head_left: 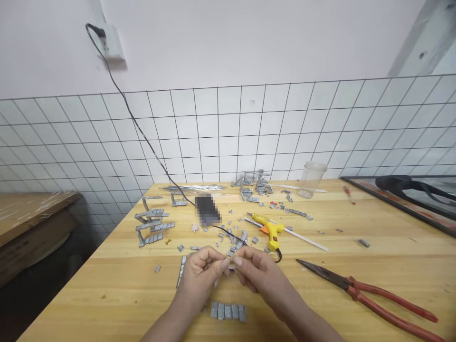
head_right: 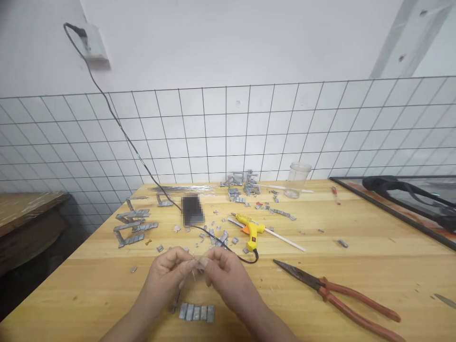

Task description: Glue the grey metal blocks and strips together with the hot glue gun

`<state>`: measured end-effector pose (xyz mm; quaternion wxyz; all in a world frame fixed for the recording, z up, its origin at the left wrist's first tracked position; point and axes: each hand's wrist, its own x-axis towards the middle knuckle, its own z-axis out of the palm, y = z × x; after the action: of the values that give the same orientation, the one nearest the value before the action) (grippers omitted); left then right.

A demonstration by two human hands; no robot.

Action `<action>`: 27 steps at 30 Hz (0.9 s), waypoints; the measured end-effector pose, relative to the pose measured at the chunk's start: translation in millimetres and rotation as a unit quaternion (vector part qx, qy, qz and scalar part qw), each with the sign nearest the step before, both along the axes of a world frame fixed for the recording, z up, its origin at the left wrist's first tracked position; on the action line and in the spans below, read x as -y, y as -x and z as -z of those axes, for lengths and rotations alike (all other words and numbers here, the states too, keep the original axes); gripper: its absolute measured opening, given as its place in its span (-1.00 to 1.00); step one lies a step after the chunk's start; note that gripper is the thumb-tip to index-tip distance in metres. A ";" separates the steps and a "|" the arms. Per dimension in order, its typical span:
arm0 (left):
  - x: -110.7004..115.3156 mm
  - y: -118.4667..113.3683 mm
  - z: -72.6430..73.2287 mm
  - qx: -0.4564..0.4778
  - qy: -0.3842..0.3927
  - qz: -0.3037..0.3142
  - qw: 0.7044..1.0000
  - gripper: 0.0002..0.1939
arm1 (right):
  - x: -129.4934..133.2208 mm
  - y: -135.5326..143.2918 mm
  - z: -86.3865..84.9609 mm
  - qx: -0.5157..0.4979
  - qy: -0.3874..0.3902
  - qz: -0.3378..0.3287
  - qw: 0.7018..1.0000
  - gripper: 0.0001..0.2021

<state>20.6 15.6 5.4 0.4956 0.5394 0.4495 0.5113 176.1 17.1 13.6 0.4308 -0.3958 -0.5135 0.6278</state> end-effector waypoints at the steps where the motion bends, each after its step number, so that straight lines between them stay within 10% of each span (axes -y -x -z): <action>1: -0.4 -0.2 0.3 0.025 0.019 0.004 0.999 -0.74 | 0.7 -1.6 -0.3 0.023 -0.058 0.034 0.997 -0.83; 3: -0.9 0.1 1.0 0.065 0.040 0.011 0.997 -0.70 | 2.0 -4.8 -0.2 0.101 -0.229 0.098 0.963 -0.86; 6: -1.3 1.8 2.5 0.098 0.049 0.017 0.994 -0.69 | 3.3 -7.8 0.9 0.229 -0.480 0.131 0.837 -0.75; 10: -1.4 3.3 4.0 0.100 0.042 0.029 0.994 -0.71 | 2.7 -7.4 3.3 0.279 -0.570 0.130 0.762 -0.79; 20: 3.9 0.7 1.0 0.068 0.028 0.022 0.997 -0.72 | 2.2 -8.4 4.4 0.288 -0.591 0.129 0.742 -0.82; 27: 8.9 -0.5 -4.3 0.049 -0.007 0.020 0.999 -0.74 | 6.4 -2.7 5.2 0.235 -0.549 0.126 0.792 -0.83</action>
<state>21.1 6.7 9.7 0.5233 0.5262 0.4099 0.5304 178.8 10.7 8.4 0.5169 -0.2889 -0.8029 0.0686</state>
